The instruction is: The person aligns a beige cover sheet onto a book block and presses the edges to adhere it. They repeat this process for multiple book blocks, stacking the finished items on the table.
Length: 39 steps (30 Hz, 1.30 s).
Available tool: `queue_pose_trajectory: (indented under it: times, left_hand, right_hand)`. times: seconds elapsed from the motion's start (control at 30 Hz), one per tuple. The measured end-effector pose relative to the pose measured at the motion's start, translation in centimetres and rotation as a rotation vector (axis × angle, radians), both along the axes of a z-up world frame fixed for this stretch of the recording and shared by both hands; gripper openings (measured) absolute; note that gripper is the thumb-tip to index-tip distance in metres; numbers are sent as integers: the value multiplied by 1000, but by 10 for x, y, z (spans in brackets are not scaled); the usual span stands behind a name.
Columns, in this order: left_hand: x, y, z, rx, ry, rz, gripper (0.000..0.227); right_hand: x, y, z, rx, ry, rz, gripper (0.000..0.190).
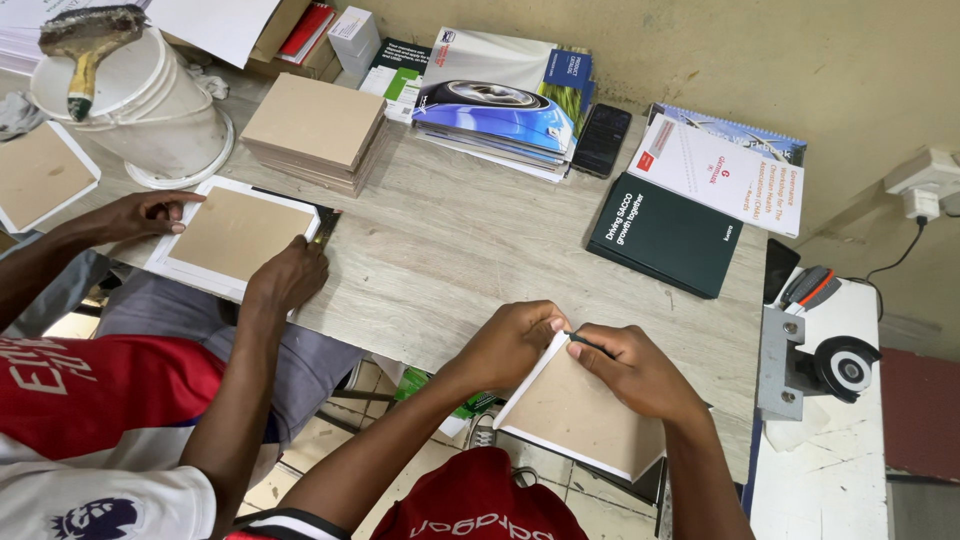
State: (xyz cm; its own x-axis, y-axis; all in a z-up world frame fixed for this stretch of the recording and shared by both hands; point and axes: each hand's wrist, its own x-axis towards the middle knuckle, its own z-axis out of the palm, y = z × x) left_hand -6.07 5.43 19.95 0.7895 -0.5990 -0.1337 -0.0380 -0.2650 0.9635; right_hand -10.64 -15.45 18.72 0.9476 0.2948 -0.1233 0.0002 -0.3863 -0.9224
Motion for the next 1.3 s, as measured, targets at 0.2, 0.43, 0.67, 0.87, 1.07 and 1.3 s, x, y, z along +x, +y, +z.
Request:
queue_pose_trajectory:
  times: [0.2,0.43,0.67,0.87,1.07,1.3]
  left_hand:
    - [3,-2,2,25,-61,-22,15]
    - [0,-9,-8,-20,-105,-31,12]
    - [-5,13,-7,-289,-22,-35,18]
    - [-27,63,-46,-420,183,61,65]
    - [-26,47,-68,-444,79,301,27]
    - [-23,39,2,-257,-261,166,30]
  right_hand:
    - [-3,-1,2,9,-3,-3,28]
    - [-6,-2,3,20,19,-15,29]
    - [-12,-10,0,93,-28,-54,28]
    - [-7,-51,-85,329,-121,-364,28]
    - [-3,-11,-38,501,-109,-371,39]
    - [26,36,83,-105,-319,98,45]
